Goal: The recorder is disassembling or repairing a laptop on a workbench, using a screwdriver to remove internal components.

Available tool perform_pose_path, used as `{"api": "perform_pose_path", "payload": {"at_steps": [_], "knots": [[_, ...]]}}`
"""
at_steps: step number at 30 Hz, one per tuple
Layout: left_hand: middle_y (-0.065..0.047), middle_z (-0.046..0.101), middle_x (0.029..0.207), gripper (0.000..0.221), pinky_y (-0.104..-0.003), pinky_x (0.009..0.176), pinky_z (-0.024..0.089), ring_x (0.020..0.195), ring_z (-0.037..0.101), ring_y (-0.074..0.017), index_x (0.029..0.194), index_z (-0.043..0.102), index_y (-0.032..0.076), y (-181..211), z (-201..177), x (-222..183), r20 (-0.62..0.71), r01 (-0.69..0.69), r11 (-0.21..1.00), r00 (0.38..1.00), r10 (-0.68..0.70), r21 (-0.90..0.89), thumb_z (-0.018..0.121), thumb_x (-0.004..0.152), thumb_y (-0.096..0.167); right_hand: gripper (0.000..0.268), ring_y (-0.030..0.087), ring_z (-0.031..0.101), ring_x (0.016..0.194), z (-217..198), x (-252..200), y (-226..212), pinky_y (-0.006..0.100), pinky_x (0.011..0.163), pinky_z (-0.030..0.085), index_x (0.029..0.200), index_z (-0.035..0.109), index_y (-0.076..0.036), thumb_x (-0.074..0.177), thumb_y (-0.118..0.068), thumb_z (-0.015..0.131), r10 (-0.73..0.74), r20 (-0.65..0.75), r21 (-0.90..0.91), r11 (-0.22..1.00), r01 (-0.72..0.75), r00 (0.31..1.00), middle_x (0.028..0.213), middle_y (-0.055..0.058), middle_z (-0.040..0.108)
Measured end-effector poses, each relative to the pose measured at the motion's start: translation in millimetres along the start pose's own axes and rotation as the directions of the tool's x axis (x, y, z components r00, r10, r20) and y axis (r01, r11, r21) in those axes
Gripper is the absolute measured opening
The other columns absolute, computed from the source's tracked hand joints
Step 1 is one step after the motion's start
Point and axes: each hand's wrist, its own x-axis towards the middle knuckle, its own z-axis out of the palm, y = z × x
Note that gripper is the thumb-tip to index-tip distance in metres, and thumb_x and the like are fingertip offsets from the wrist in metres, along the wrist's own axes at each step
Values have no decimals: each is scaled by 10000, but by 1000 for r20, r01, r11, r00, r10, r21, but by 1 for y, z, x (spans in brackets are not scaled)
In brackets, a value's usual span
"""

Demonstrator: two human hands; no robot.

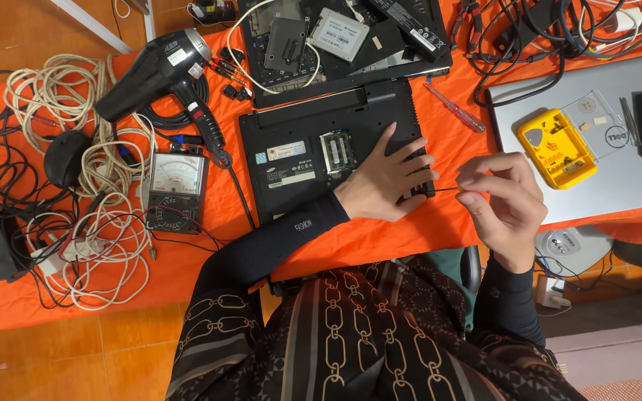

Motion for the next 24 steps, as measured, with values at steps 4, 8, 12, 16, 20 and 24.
{"api": "perform_pose_path", "payload": {"at_steps": [4,8,12,16,20,24], "knots": [[-66,586,1310,471,-776,1186,192,1427,435,-319,1196,640,136,0,2,2,25,7,1000,1000,-6,-21,725,854,448,145,218,676,971,-1,0,1,325,872,573,1113,680,9,987,1,753,-3,-7,-15,1000,3,1000,1055,121,617],[-69,603,1294,448,-765,1185,166,1425,434,-319,1174,658,134,-2,3,4,37,4,1000,999,-4,2,736,842,425,142,224,683,979,-1,2,1,323,862,577,1115,685,13,989,10,749,-12,-11,-31,999,11,1000,1057,126,635],[-80,622,1285,476,-757,1212,116,1454,427,-301,1147,652,93,-9,5,6,-23,-37,997,999,36,-65,737,840,446,129,230,686,962,-8,3,7,311,838,569,1104,694,18,990,6,755,27,-25,-90,995,-29,999,1050,140,647],[-78,634,1287,382,-741,1237,74,1457,453,-266,1173,643,71,-8,16,3,-3,-92,993,996,92,-76,741,980,385,116,273,693,951,-14,-3,5,325,829,562,1115,704,41,1028,-21,750,0,5,-177,984,1,1000,1056,180,664],[-89,618,1288,412,-754,1201,71,1431,482,-264,1231,637,42,-13,17,6,-3,-102,990,995,102,-92,757,946,314,174,307,696,934,-6,14,2,363,828,554,1172,653,81,1048,-34,696,-129,9,-83,988,129,992,1080,198,661],[-76,602,1274,419,-757,1205,76,1404,493,-254,1229,628,44,-13,17,6,-5,-76,987,997,76,-139,771,919,288,196,319,716,955,-11,8,10,377,831,558,1202,634,74,1066,-57,686,-174,24,-58,983,175,985,1082,189,660]]}}
